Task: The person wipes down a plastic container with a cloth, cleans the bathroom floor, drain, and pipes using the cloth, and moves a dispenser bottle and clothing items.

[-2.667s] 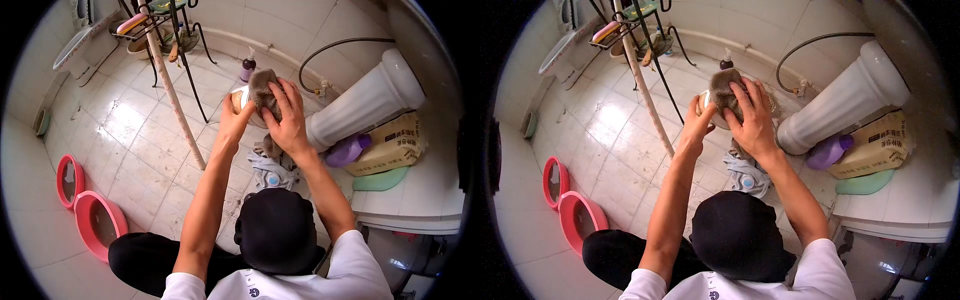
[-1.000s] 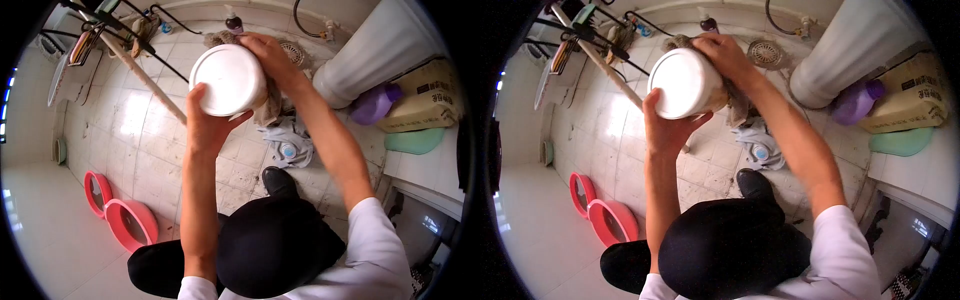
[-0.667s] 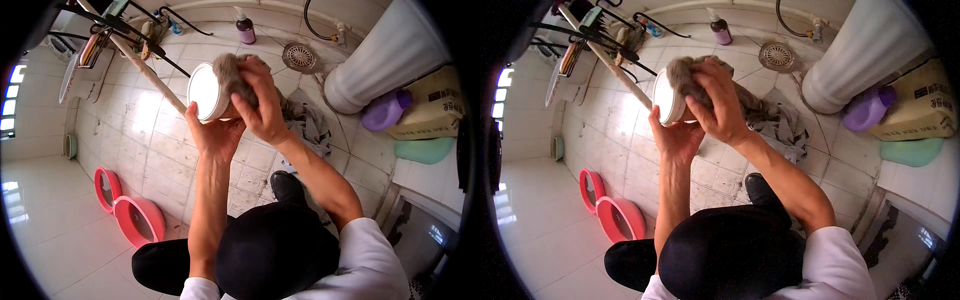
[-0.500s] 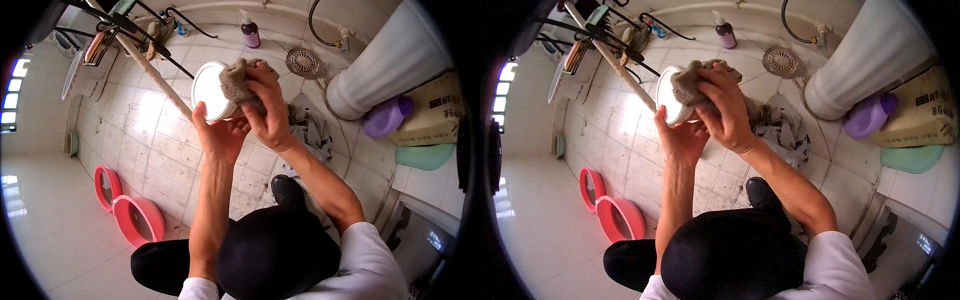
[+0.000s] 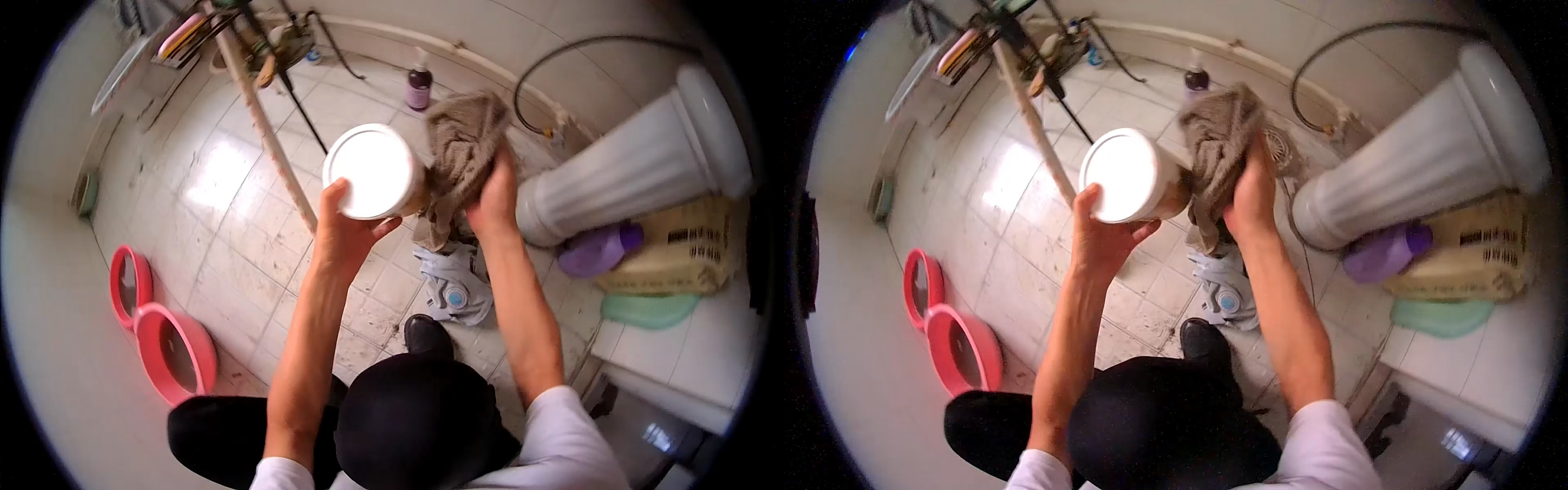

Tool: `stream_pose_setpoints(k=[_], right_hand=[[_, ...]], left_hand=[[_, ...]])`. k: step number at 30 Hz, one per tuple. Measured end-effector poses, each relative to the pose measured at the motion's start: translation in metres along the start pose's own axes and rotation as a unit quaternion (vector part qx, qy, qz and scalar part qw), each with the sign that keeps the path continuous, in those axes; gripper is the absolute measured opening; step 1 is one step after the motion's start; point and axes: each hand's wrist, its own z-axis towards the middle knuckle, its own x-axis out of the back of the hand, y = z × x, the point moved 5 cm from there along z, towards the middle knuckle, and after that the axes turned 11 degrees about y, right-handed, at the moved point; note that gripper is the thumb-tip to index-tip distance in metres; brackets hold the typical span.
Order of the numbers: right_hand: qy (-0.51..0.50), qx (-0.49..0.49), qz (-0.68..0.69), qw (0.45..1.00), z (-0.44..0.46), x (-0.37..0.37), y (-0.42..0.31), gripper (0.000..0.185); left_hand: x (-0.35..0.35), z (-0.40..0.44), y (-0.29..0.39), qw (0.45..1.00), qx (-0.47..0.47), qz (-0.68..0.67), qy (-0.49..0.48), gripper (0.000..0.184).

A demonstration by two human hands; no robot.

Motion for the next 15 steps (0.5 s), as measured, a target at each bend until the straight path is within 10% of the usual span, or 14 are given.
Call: stream_pose_setpoints(k=[3, 5, 15], right_hand=[[-0.09, 0.106, -0.151, 0.979, -0.018, -0.005, 0.018, 0.046], [-0.147, 0.396, -0.36, 0.832, -0.046, -0.045, 0.006, 0.04], [-0.119, 0.193, -0.328, 0.917, -0.01, -0.043, 0.017, 0.03]], left_hand=[[0.003, 0.009, -0.007, 1.0, -0.004, -0.004, 0.024, 0.079], [0.0, 0.01, -0.009, 0.999, -0.006, -0.025, 0.034, 0.079], [0.01, 0.003, 0.031, 0.952, -0.189, 0.24, 0.016, 0.094]])
